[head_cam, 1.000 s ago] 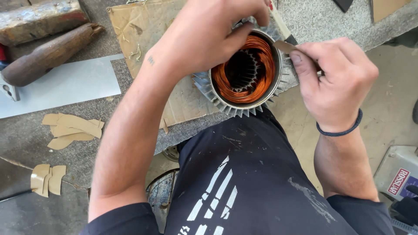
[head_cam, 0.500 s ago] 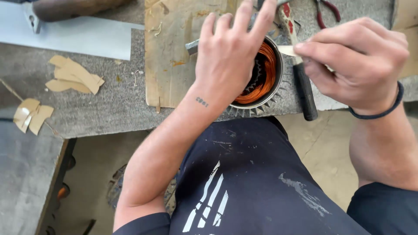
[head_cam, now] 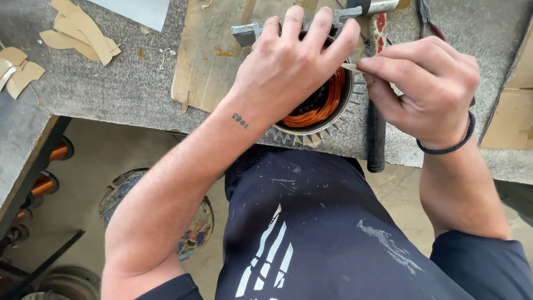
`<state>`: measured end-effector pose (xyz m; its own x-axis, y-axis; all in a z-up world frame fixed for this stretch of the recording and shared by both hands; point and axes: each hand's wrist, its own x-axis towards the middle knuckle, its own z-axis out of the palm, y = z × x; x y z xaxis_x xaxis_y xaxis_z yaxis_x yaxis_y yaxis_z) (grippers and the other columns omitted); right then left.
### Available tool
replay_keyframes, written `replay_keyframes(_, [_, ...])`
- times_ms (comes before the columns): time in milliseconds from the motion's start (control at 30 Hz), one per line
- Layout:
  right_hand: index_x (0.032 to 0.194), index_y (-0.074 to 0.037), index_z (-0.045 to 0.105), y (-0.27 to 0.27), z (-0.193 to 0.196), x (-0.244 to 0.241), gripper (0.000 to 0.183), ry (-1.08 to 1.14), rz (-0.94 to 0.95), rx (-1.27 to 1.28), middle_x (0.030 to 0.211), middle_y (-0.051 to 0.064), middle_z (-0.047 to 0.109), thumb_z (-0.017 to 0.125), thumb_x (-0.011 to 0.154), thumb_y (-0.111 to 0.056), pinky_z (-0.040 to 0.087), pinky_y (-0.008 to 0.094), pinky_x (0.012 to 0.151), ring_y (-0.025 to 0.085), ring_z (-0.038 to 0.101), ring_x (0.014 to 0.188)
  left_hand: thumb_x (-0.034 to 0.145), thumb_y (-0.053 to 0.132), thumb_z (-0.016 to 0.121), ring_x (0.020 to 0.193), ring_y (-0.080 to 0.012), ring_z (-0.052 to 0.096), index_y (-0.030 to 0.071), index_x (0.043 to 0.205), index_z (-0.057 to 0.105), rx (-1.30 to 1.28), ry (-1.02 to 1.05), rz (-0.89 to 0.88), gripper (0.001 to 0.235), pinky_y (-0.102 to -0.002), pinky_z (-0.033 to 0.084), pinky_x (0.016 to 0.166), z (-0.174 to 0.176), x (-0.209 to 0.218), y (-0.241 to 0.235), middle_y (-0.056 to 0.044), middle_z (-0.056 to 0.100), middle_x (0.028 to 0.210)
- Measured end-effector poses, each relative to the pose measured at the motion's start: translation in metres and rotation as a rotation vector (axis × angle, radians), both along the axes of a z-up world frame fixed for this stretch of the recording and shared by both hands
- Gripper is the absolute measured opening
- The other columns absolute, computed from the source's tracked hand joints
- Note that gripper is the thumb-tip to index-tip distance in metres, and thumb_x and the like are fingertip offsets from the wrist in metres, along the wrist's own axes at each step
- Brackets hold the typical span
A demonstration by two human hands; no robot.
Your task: Inserting insulation strips into the slots of an electric motor stator
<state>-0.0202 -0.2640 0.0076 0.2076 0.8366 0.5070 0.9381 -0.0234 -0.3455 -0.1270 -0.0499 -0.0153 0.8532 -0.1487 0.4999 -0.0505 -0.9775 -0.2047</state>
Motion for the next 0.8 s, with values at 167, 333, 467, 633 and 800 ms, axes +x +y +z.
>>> replay_keyframes(167, [0.109,0.006,0.085,0.001,0.006,0.002,0.008,-0.002,0.023,-0.007,0.104,0.021,0.075,0.077,0.112,0.004,0.054,0.043,0.074,0.035,0.067,0.081,0.111,0.031,0.063,0.097,-0.0194,0.068,0.024,0.14,0.05,-0.012,0.035,0.032,0.032,-0.03,0.056,0.071,0.005,-0.005,0.005,0.004,0.065,0.113])
replay_keyframes(333, [0.102,0.003,0.082,0.015,0.019,0.001,0.009,-0.079,0.141,-0.009,0.099,0.019,0.078,0.077,0.109,0.002,0.057,0.039,0.072,0.033,0.071,0.081,0.09,0.008,0.062,0.158,-0.0267,0.041,0.02,0.164,0.027,-0.708,0.46,-0.147,0.082,-0.04,0.041,0.127,0.024,-0.026,0.031,-0.002,0.038,0.17])
replay_keyframes(467, [0.099,-0.003,0.081,0.04,0.035,-0.003,0.019,-0.154,0.253,-0.066,0.103,0.013,0.079,0.065,0.108,0.003,0.058,0.038,0.074,0.03,0.074,0.087,0.085,-0.004,0.057,0.155,-0.0347,0.039,0.008,0.153,0.044,-1.02,0.343,-0.198,0.071,-0.05,0.029,0.136,0.014,-0.044,0.042,-0.014,0.044,0.162])
replay_keyframes(633, [0.099,-0.007,0.08,0.066,0.037,0.005,0.01,-0.488,0.448,-0.214,0.106,0.006,0.079,0.077,0.107,-0.002,0.059,0.03,0.072,0.021,0.077,0.095,0.089,0.01,0.061,0.147,-0.0288,0.047,0.018,0.156,0.04,-0.757,0.272,0.04,0.07,-0.044,0.039,0.128,0.003,-0.035,0.03,-0.003,0.047,0.16])
replay_keyframes(800, [0.097,-0.009,0.077,0.078,0.037,0.004,0.013,-0.583,0.474,-0.287,0.109,0.007,0.079,0.077,0.107,-0.002,0.061,0.031,0.072,0.023,0.078,0.097,0.086,0.02,0.077,0.136,-0.0273,0.05,0.027,0.146,0.048,-0.791,0.201,0.127,0.067,-0.048,0.036,0.119,0.0,-0.031,0.024,0.003,0.052,0.15])
